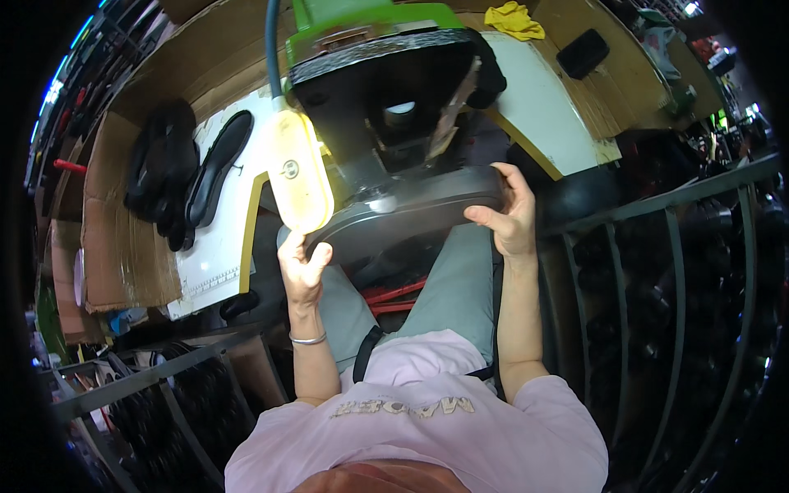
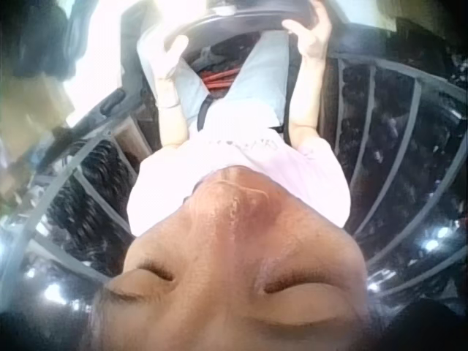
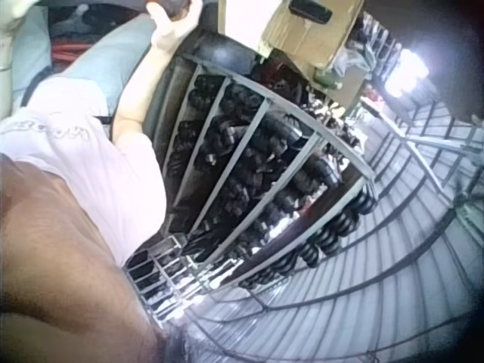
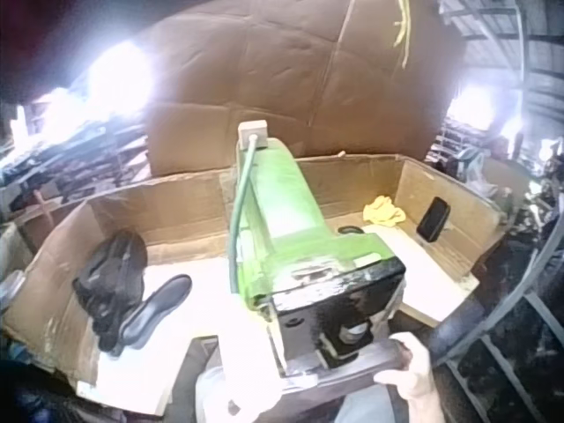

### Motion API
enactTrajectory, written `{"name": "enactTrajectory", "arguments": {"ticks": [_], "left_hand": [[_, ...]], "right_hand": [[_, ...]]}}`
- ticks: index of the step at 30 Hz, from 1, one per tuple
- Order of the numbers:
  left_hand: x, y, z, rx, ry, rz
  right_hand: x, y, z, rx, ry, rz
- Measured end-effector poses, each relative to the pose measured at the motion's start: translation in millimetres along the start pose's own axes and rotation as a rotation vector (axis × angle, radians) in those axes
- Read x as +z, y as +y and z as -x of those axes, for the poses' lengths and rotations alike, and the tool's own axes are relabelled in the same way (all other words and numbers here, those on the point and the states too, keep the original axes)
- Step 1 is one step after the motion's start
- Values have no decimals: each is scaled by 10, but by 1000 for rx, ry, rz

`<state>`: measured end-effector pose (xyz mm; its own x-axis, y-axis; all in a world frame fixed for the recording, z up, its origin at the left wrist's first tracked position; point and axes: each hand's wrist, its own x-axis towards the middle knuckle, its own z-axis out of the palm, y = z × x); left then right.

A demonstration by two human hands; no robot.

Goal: The person repeatedly presses the sole of a black shoe against a rotating grinding wheel on a green machine to smooth or shape it. They handle several shoes one at a time, rotating each to grind different areas of the sole before placing them on a nearby surface.

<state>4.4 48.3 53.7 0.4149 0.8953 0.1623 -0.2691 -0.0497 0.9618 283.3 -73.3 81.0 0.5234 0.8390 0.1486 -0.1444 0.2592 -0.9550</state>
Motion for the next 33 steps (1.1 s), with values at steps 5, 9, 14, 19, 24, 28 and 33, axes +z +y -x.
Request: {"name": "enactTrajectory", "arguments": {"ticks": [5, 9, 14, 19, 24, 28, 33], "left_hand": [[199, 55, -139, -28, -50, -175], [350, 61, -167, -19, -49, -60], [345, -166, -112, -13, 157, 126], [177, -210, -131, -133, 343, 390], [244, -322, -2, -201, 173, 313], [583, -277, 3, -12, -54, 44], [875, -218, -149, 138, 26, -336]], "right_hand": [[-273, 54, 53, -55, 8, 7], [-345, 16, 90, -76, 17, 3], [-443, 31, 146, -88, -24, -31], [-610, 193, 214, -99, 18, -199], [-684, 205, 172, -112, 38, -209], [-793, 275, 72, -108, 44, -209], [-867, 198, -78, -68, 94, -181]]}}
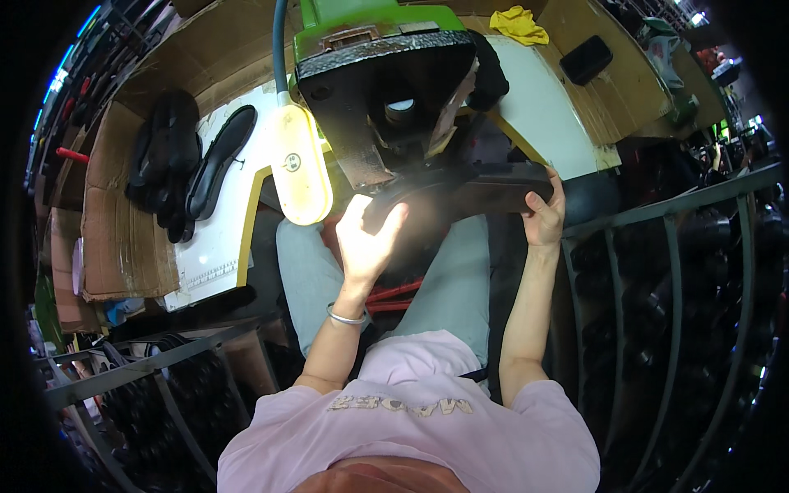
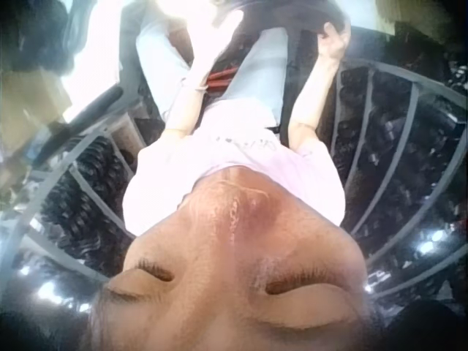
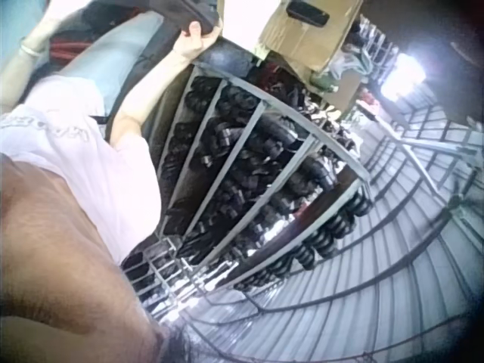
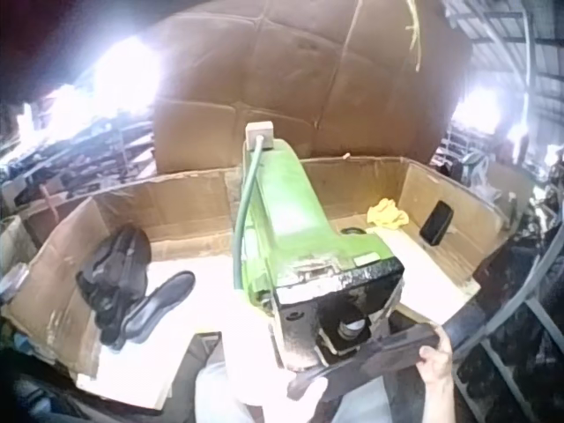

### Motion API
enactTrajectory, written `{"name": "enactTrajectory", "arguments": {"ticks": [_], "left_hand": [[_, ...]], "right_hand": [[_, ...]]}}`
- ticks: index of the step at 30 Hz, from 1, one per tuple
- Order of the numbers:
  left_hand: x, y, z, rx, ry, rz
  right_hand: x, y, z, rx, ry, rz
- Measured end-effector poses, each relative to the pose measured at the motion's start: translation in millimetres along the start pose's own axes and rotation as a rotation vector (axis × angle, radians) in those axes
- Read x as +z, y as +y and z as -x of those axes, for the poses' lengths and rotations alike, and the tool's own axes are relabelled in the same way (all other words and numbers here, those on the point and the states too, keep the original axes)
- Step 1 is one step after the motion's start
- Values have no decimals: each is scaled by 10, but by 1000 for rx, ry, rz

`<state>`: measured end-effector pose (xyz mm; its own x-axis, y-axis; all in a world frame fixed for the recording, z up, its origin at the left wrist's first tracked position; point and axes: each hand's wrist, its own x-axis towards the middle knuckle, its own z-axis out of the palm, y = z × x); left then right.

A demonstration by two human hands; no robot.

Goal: The person repeatedly presses the sole of a black shoe against a rotating grinding wheel on a green machine to smooth or shape it. They handle several shoes one at a time, rotating each to grind different areas of the sole before placing them on a nearby surface.

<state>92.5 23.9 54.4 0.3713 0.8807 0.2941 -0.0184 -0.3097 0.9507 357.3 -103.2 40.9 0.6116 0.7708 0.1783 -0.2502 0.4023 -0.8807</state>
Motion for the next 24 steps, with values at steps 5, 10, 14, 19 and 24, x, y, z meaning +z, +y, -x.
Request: {"name": "enactTrajectory", "arguments": {"ticks": [5, 10, 14, 19, 24], "left_hand": [[-159, 57, 47, -63, 79, 172], [-372, 56, 116, -183, 95, 319], [-534, 31, 157, -274, 72, 471], [-714, -161, 124, -191, -88, 320], [-436, 78, -13, 63, -46, -215]], "right_hand": [[234, -95, -51, 73, 11, 103], [484, -124, 2, 105, 1, 158], [594, -103, 61, 94, -26, 170], [608, -87, 133, 40, -101, 169], [577, -90, 69, -39, -122, 165]]}}
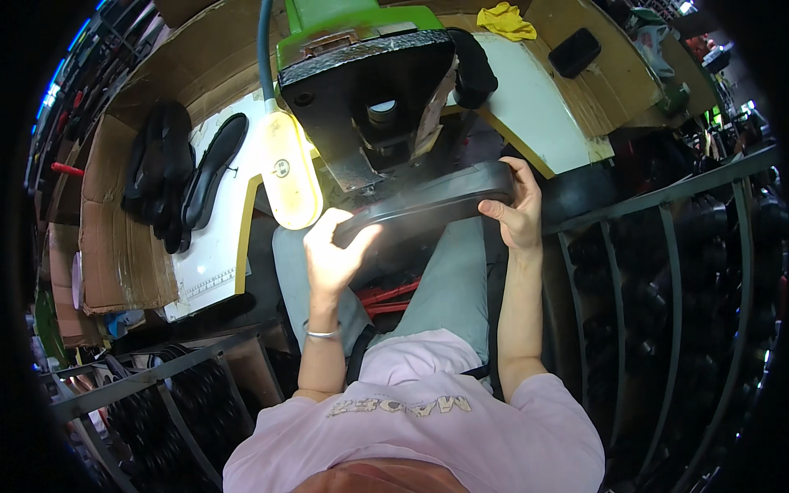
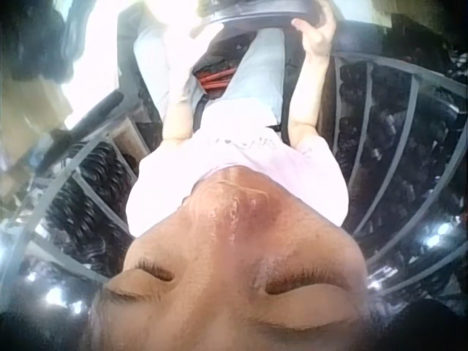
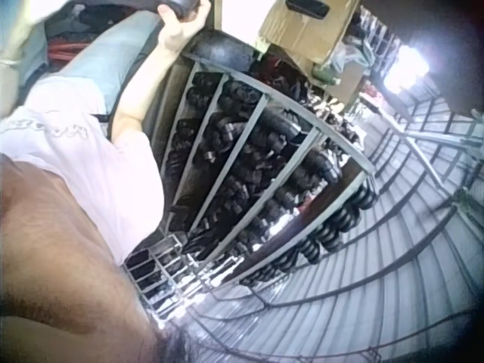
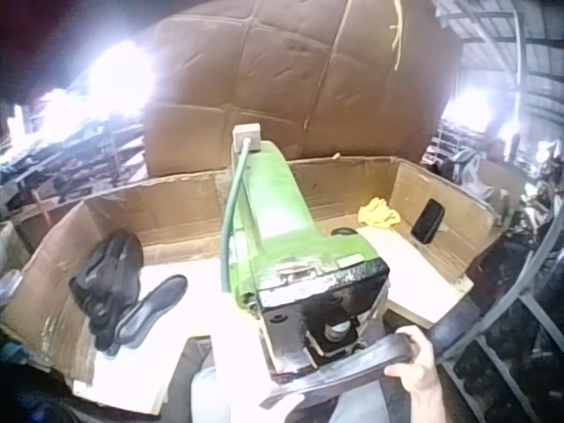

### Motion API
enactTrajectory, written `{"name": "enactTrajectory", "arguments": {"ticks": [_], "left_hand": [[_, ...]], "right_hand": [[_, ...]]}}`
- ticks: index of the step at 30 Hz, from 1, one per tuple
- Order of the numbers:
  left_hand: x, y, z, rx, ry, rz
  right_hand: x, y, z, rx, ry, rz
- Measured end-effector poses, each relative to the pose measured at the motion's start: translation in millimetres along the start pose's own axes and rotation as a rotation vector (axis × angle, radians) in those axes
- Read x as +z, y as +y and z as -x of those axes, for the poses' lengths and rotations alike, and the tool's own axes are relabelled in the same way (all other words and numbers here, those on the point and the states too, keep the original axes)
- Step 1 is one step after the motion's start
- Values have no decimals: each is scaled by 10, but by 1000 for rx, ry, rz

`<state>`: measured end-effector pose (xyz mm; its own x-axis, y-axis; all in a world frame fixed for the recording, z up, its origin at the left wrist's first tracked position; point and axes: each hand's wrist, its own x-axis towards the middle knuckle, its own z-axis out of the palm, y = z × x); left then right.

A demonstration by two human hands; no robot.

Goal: The person repeatedly presses the sole of a black shoe against a rotating grinding wheel on a green machine to smooth or shape it. They handle several shoes one at a time, rotating each to grind different areas of the sole before placing them on a nearby surface.

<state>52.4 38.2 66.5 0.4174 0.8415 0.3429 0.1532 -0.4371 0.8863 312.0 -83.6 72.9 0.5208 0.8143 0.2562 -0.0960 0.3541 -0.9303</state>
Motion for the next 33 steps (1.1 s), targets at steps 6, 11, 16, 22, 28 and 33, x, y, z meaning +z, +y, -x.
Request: {"name": "enactTrajectory", "arguments": {"ticks": [6, 11, 16, 22, 28, 33], "left_hand": [[107, 111, -185, 76, 49, 4], [-129, -43, -67, -73, 32, 179], [-426, -207, 61, -253, 23, 242], [-226, 107, 14, 78, -54, -142], [71, 230, -162, 167, 45, -163], [-46, 201, -163, 138, 18, -29]], "right_hand": [[-18, -166, -184, 66, 16, 37], [273, -159, -157, 112, -7, 85], [570, -78, -90, 57, -80, 85], [439, -64, -68, 5, -102, 99], [282, -100, -240, 78, -20, 28], [385, -98, -229, 119, -67, 47]]}}
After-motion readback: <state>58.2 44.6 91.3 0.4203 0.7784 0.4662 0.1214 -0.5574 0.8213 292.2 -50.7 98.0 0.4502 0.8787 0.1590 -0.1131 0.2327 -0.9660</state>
